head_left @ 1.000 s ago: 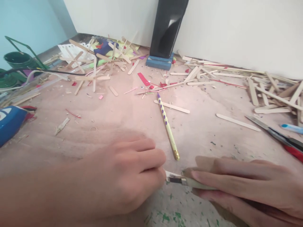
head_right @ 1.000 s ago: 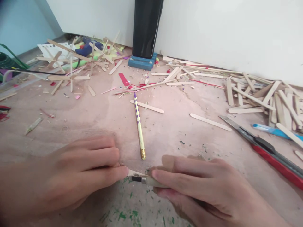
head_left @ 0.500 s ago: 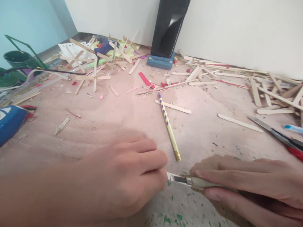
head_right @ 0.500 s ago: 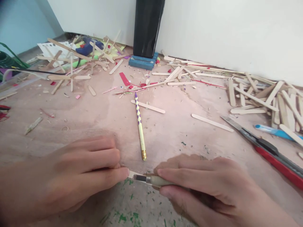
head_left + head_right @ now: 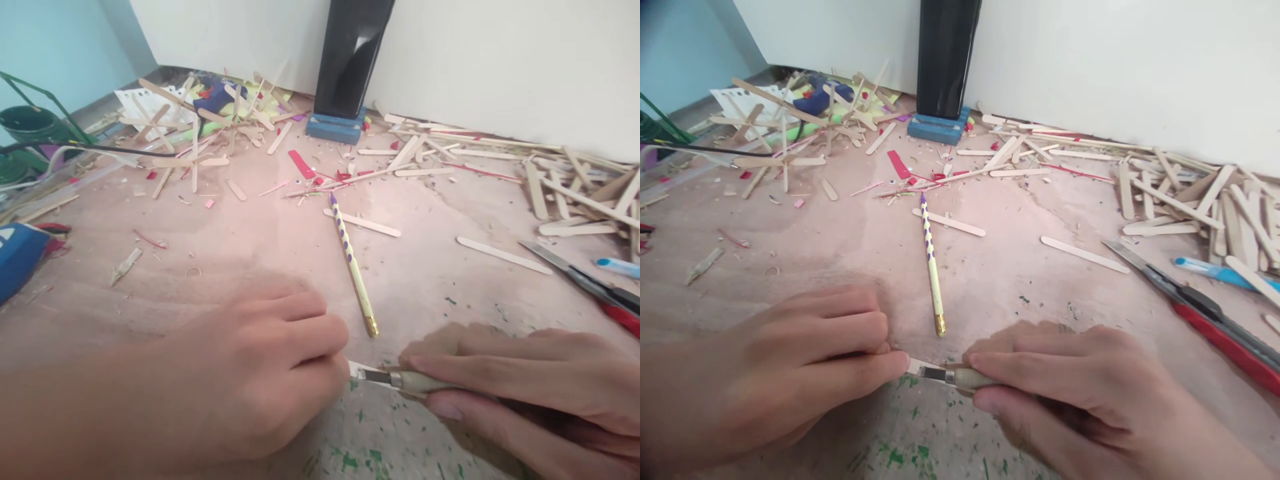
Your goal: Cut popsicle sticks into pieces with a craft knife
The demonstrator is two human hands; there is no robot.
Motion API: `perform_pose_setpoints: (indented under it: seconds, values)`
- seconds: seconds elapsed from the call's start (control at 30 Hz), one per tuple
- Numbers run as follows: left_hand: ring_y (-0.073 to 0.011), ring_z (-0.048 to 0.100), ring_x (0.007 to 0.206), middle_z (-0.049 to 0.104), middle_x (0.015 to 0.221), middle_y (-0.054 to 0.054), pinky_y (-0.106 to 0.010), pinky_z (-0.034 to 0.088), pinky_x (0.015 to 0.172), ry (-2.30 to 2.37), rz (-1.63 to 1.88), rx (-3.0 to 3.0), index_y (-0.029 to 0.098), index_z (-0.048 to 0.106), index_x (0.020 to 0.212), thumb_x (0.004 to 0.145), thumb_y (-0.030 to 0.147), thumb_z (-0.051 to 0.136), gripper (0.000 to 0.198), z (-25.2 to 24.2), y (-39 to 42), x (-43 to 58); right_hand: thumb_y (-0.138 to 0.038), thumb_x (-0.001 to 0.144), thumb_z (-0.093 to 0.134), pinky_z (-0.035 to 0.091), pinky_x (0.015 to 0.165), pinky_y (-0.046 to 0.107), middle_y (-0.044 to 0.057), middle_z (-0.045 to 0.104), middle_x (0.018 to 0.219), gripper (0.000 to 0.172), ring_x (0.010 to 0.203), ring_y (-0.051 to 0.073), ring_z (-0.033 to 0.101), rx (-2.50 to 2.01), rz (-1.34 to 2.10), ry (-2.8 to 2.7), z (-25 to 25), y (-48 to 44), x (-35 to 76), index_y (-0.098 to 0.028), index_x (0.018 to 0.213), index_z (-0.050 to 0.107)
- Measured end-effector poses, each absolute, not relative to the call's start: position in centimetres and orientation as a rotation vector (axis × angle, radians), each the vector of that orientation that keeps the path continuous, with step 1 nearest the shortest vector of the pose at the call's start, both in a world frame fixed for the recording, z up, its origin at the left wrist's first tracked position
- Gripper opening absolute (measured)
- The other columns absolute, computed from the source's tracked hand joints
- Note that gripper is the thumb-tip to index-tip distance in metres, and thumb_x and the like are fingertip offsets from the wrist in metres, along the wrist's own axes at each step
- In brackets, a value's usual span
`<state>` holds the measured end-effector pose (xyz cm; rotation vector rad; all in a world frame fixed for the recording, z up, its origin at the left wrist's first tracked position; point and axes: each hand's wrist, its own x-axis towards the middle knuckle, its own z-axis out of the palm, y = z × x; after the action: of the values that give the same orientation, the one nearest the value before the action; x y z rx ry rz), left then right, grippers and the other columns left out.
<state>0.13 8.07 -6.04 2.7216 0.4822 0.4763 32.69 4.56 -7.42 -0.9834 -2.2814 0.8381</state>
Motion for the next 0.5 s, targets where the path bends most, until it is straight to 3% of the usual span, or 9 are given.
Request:
perform_pose_setpoints:
  seconds: [0.2, 0.4, 0.5]
  values:
    - [-0.0197, 0.066, 0.089, 0.076, 0.096, -0.003, -0.036, 0.052, 0.085, 0.486, 0.460, 2.697, 0.018, 0.077, 0.093, 0.125, 0.008, 0.035, 0.054, -6.0, 8.0, 0.1, -0.039, 0.113, 0.079, 0.075, 0.075, 0.030, -0.005, 0.094, 0.114, 0.030, 0.088, 0.022, 0.090, -1.040, 0.639, -2.359, -7.2, 4.0, 32.4, -0.043, 0.142, 0.082]
    - [-0.0202, 0.064, 0.090, 0.077, 0.097, -0.003, -0.036, 0.053, 0.084, 0.501, 0.479, 2.681, 0.018, 0.076, 0.096, 0.128, 0.012, 0.035, 0.052, -6.0, 7.7, -0.2, -0.041, 0.119, 0.070, 0.061, 0.049, 0.033, -0.002, 0.092, 0.111, 0.042, 0.086, 0.024, 0.088, -1.020, 0.766, -2.278, -7.5, 3.5, 32.1, -0.053, 0.159, 0.073]
    - [-0.0206, 0.064, 0.091, 0.076, 0.097, -0.003, -0.035, 0.053, 0.086, 0.518, 0.460, 2.691, 0.018, 0.076, 0.097, 0.127, 0.011, 0.034, 0.052, -6.2, 7.8, -0.1, -0.044, 0.120, 0.068, 0.061, 0.048, 0.034, -0.002, 0.091, 0.105, 0.049, 0.082, 0.024, 0.087, -0.995, 0.730, -2.298, -7.7, 3.4, 32.5, -0.057, 0.167, 0.067]
